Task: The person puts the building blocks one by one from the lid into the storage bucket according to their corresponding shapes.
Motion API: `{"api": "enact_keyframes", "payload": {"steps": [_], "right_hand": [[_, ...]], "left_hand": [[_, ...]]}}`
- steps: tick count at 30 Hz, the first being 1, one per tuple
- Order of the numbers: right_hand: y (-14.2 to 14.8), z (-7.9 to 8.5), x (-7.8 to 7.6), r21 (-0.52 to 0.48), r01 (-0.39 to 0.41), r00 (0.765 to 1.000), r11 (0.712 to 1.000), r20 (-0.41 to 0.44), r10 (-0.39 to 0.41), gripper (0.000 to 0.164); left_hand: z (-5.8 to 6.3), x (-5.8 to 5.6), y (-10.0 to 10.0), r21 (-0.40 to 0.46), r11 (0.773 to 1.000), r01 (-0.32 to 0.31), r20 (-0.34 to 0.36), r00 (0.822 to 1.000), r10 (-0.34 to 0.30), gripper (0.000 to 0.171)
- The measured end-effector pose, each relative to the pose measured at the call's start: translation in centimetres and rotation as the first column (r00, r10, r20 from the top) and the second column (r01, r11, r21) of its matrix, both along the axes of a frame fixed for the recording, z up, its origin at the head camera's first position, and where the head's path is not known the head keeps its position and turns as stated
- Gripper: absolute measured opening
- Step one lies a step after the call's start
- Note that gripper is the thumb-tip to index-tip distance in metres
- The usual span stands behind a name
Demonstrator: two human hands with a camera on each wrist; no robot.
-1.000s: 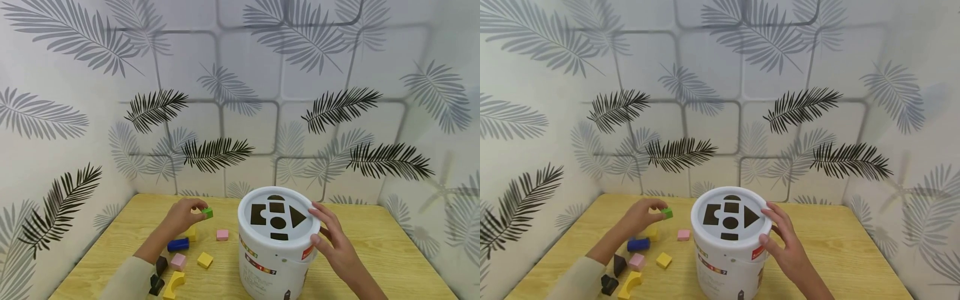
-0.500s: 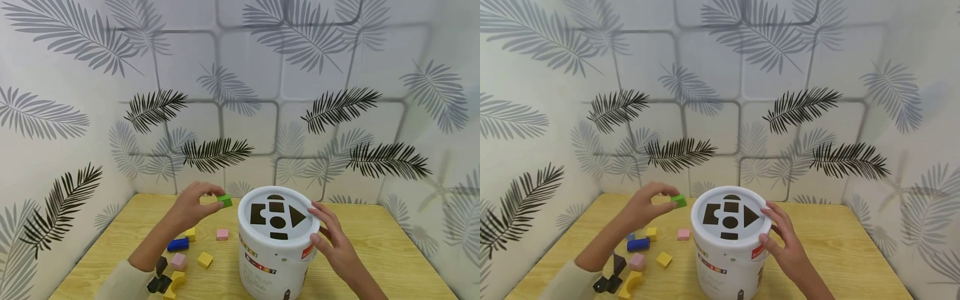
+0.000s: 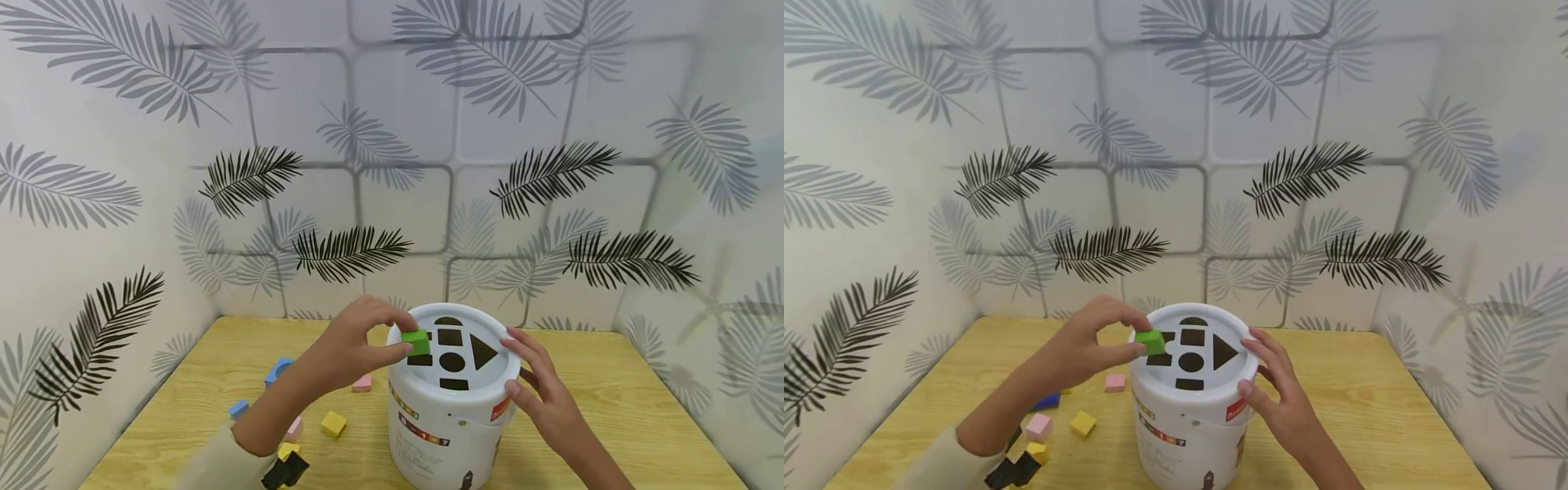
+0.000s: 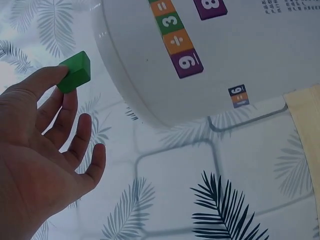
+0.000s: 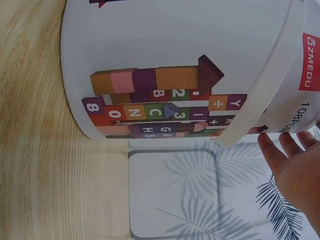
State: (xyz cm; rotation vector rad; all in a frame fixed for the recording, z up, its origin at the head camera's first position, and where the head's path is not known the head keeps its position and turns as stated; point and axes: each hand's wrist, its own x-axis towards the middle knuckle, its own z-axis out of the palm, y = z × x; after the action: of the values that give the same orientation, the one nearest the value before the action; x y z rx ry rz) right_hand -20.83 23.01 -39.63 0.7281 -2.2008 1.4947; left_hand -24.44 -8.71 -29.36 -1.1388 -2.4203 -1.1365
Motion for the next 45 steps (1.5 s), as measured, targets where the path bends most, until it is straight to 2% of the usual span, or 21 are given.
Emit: {"api": "enact_keyframes", "payload": {"steps": [4,9,16,31,41,45], "right_hand": [[0.1,0.0,0.1,0.006,0.008,1.0,1.0,0.012,-0.008,0.055],[0.2,0.0,0.3,0.013,0.012,1.0,1.0,0.014,-0.012,0.054],[0.2,-0.1,0.4,0.024,0.02,1.0,1.0,0.019,-0.021,0.054],[0.3,0.1,0.7,0.035,0.024,0.999,0.999,0.032,-0.025,0.053],[0.3,0.2,0.8,0.034,0.02,0.999,0.999,0.036,-0.021,0.053],[0.3,0.2,0.8,0.033,0.017,0.999,0.999,0.037,-0.019,0.053]], "left_hand": [[0.0,0.5,1.3,-0.037,0.999,0.033,-0.001,0.999,-0.033,0.02],[-0.6,0.6,2.8,-0.08,0.994,0.075,-0.006,0.997,-0.076,0.02],[-1.4,0.7,4.3,-0.153,0.986,0.068,0.027,0.998,-0.065,0.018],[-1.9,1.0,5.0,-0.139,0.985,0.101,0.174,0.982,-0.076,0.016],[-2.3,1.0,4.8,-0.128,0.986,0.11,0.179,0.98,-0.086,0.015],[-2.4,1.0,4.4,-0.087,0.991,0.101,0.193,0.978,-0.082,0.015]]}}
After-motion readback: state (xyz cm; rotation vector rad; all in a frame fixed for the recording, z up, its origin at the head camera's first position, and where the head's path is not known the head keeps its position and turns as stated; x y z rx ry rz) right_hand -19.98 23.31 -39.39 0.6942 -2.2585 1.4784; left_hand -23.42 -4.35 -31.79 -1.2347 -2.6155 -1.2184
